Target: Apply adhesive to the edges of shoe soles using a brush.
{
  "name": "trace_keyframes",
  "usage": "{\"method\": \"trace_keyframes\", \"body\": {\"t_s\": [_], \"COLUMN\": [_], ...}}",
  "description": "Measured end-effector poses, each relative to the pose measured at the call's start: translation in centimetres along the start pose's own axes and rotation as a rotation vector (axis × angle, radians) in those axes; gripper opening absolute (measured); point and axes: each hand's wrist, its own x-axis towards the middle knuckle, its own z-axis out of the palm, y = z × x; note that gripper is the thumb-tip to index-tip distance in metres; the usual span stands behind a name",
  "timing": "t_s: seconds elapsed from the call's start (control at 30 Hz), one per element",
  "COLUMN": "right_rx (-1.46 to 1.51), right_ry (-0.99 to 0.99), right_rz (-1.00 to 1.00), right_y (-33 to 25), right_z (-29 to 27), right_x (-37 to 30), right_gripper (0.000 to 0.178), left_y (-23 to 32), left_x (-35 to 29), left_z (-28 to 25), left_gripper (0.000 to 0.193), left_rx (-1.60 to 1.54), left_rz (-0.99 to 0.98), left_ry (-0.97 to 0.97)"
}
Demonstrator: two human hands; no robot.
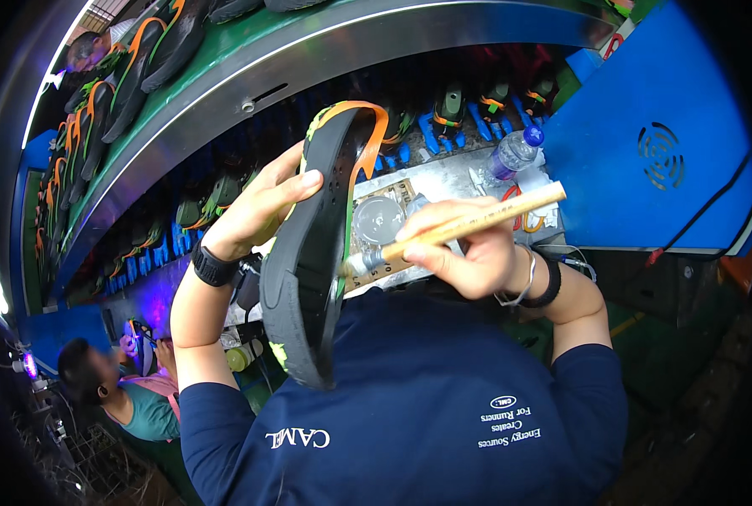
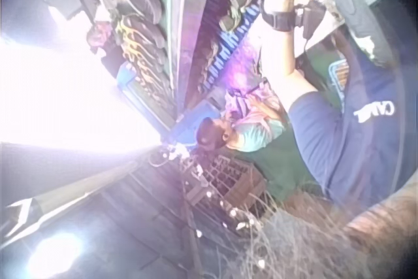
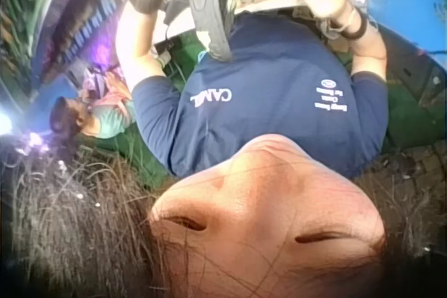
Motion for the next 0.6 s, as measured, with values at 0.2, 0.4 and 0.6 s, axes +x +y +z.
{"method": "trace_keyframes", "body": {"t_s": [0.2,0.4,0.6], "right_rx": [0.009,-0.042,-0.321], "right_ry": [0.245,0.370,0.407], "right_rz": [0.017,0.012,-0.130], "right_y": [2.2,4.0,3.3], "right_z": [-1.4,-2.6,-3.6], "right_x": [0.4,0.1,1.6], "right_gripper": [0.010,0.013,0.014], "left_y": [-0.1,0.0,3.8], "left_x": [-0.5,-0.9,-2.4], "left_z": [0.9,1.3,3.1], "left_gripper": [0.072,0.066,0.054], "left_rx": [-0.042,-0.092,-0.480], "left_rz": [-0.017,-0.099,-0.190], "left_ry": [-0.045,-0.015,0.162]}}
